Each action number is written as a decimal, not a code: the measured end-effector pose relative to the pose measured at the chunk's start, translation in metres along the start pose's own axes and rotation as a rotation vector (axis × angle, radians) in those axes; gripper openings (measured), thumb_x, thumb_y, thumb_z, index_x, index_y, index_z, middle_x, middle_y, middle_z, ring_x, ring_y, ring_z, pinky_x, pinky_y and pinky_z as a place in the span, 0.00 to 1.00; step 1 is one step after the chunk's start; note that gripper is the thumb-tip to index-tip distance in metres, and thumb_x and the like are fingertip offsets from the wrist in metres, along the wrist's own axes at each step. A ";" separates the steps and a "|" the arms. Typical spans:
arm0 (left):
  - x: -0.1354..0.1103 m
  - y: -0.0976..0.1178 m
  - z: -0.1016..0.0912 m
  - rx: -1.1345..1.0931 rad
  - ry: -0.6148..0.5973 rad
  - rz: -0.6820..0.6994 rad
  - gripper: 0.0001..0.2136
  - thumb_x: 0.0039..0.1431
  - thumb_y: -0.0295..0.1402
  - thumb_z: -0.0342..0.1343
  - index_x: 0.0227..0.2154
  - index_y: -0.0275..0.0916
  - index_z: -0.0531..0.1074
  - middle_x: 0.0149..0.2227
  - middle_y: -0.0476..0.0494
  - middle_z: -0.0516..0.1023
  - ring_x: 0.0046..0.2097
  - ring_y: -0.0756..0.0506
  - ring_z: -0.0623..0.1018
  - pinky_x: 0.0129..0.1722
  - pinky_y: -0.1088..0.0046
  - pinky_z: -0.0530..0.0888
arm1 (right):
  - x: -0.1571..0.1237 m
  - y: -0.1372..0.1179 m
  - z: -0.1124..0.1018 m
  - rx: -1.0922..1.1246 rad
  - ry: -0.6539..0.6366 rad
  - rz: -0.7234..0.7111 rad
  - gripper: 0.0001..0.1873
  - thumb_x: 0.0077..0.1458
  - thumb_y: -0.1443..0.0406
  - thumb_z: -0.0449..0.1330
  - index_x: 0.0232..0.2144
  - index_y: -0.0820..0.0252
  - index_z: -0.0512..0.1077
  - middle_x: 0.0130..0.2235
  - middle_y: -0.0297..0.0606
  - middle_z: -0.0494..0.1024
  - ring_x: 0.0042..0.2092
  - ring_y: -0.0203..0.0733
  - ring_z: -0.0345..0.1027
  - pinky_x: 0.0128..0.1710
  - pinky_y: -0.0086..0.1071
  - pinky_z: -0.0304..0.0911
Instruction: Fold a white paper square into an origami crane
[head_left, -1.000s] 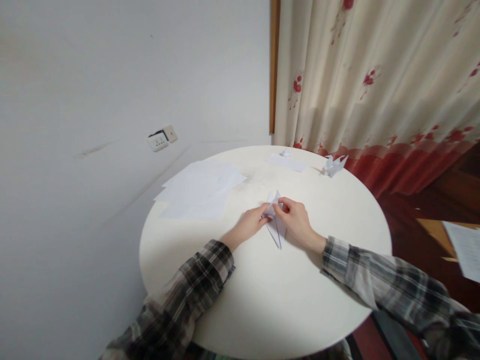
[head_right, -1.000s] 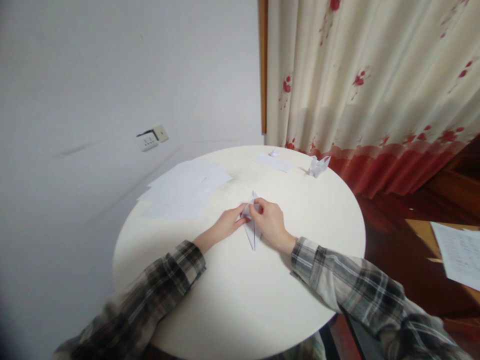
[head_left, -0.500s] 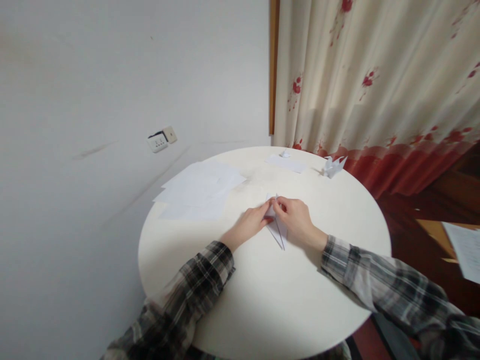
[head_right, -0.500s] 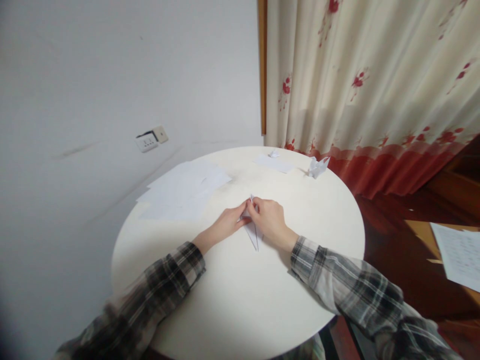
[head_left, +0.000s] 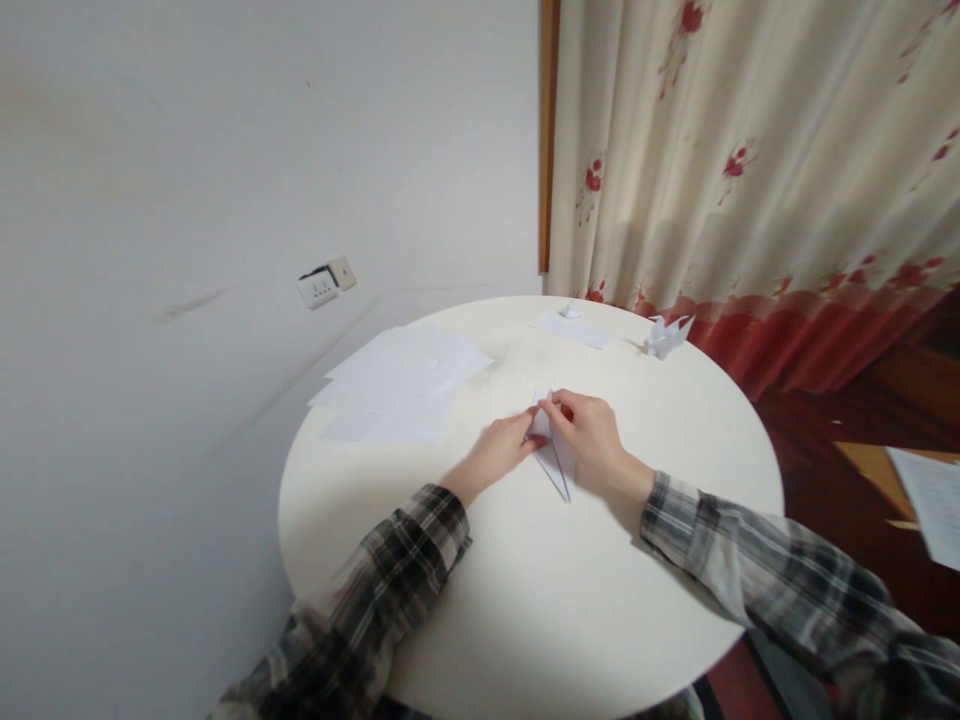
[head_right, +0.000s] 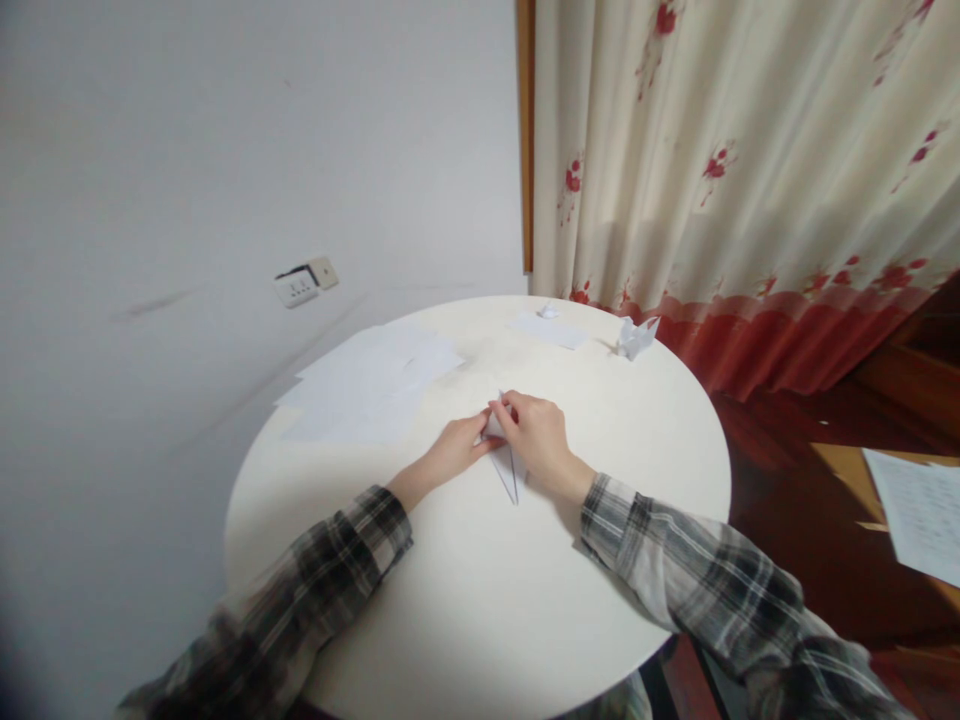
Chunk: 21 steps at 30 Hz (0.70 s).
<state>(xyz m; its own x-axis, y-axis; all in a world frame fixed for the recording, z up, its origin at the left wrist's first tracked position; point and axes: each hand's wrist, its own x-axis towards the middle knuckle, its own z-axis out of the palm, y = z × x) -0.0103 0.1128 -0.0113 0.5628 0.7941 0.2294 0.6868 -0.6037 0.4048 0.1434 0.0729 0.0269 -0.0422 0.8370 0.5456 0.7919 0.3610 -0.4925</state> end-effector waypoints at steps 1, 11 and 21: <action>0.000 -0.001 0.001 -0.005 -0.001 -0.003 0.15 0.55 0.32 0.53 0.46 0.39 0.67 0.44 0.42 0.75 0.44 0.42 0.75 0.44 0.69 0.70 | 0.000 0.002 0.000 0.028 0.013 -0.003 0.15 0.57 0.57 0.51 0.26 0.59 0.71 0.21 0.31 0.71 0.22 0.33 0.59 0.25 0.27 0.48; -0.002 -0.007 0.008 -0.302 0.054 0.024 0.17 0.51 0.29 0.57 0.46 0.44 0.69 0.44 0.49 0.76 0.44 0.46 0.76 0.45 0.73 0.70 | 0.000 0.025 -0.009 0.260 0.040 -0.195 0.17 0.52 0.54 0.57 0.20 0.60 0.66 0.19 0.30 0.64 0.22 0.31 0.55 0.24 0.27 0.51; 0.000 -0.023 0.023 -0.565 0.045 0.033 0.19 0.48 0.22 0.56 0.45 0.40 0.68 0.46 0.44 0.75 0.48 0.46 0.74 0.50 0.70 0.69 | -0.005 0.069 0.013 0.277 -0.249 -0.225 0.39 0.41 0.55 0.65 0.53 0.58 0.56 0.46 0.44 0.68 0.47 0.47 0.63 0.48 0.43 0.59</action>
<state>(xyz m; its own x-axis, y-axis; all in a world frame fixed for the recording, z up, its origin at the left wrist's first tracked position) -0.0153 0.1248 -0.0405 0.5511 0.7850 0.2830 0.3090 -0.5070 0.8047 0.1903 0.0985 -0.0181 -0.3679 0.7862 0.4965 0.5545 0.6141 -0.5616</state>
